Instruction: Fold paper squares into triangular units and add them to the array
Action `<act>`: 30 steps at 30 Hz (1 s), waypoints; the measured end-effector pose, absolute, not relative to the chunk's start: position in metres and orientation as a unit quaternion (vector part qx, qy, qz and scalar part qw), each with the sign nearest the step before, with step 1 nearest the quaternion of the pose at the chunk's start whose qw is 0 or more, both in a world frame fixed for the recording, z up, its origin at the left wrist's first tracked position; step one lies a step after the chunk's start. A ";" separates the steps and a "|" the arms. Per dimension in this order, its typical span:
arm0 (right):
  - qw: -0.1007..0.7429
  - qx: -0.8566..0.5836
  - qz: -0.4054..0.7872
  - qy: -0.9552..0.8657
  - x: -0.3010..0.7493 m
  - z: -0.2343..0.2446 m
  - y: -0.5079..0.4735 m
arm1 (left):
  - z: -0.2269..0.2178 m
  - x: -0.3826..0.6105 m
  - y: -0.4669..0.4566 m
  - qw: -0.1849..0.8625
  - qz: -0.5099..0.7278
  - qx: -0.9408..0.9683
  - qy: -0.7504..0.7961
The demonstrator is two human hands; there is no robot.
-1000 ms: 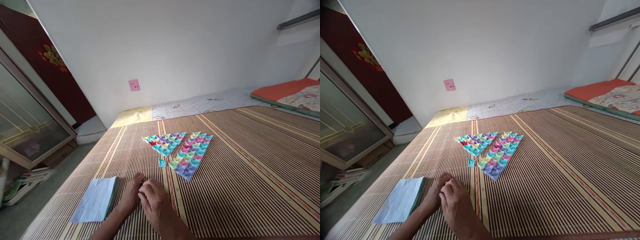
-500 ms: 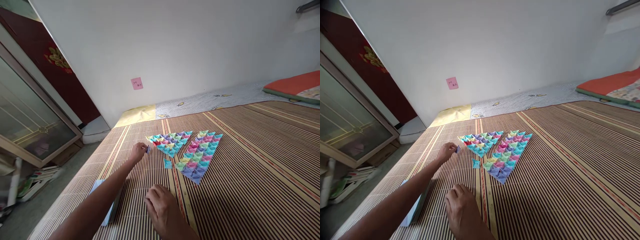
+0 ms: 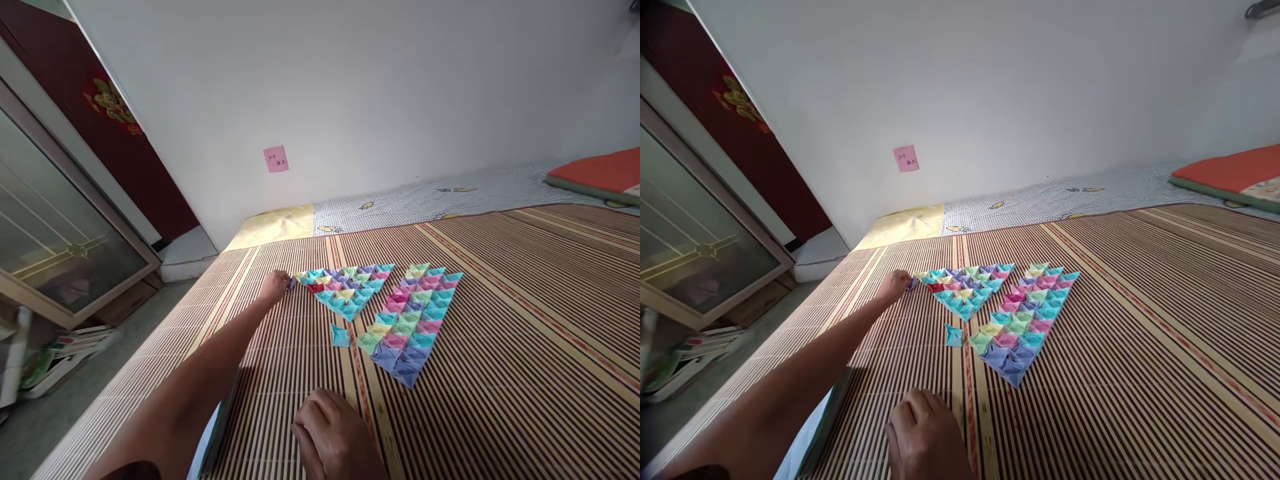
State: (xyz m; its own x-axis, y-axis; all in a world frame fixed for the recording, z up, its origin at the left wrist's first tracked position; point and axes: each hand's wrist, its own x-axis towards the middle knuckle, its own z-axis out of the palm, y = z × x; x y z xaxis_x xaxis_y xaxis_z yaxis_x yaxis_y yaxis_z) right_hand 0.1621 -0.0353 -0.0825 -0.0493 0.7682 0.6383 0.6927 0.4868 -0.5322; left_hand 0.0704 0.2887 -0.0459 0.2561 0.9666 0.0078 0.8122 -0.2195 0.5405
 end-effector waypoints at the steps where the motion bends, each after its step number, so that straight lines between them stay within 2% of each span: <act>1: 0.469 -0.506 0.037 -0.723 0.162 -0.084 -0.035 | -0.047 0.071 0.291 0.221 0.177 0.763 0.582; 12: 0.462 -0.504 0.019 -0.730 0.161 -0.091 -0.033 | -0.053 0.080 0.291 0.233 0.215 0.761 0.565; 19: 0.449 -0.529 0.025 -0.719 0.157 -0.086 -0.036 | -0.050 0.065 0.282 0.248 0.285 0.684 0.624; 30: 0.421 -0.530 0.031 -0.735 0.153 -0.088 -0.037 | -0.059 0.070 0.286 0.397 0.312 0.553 0.663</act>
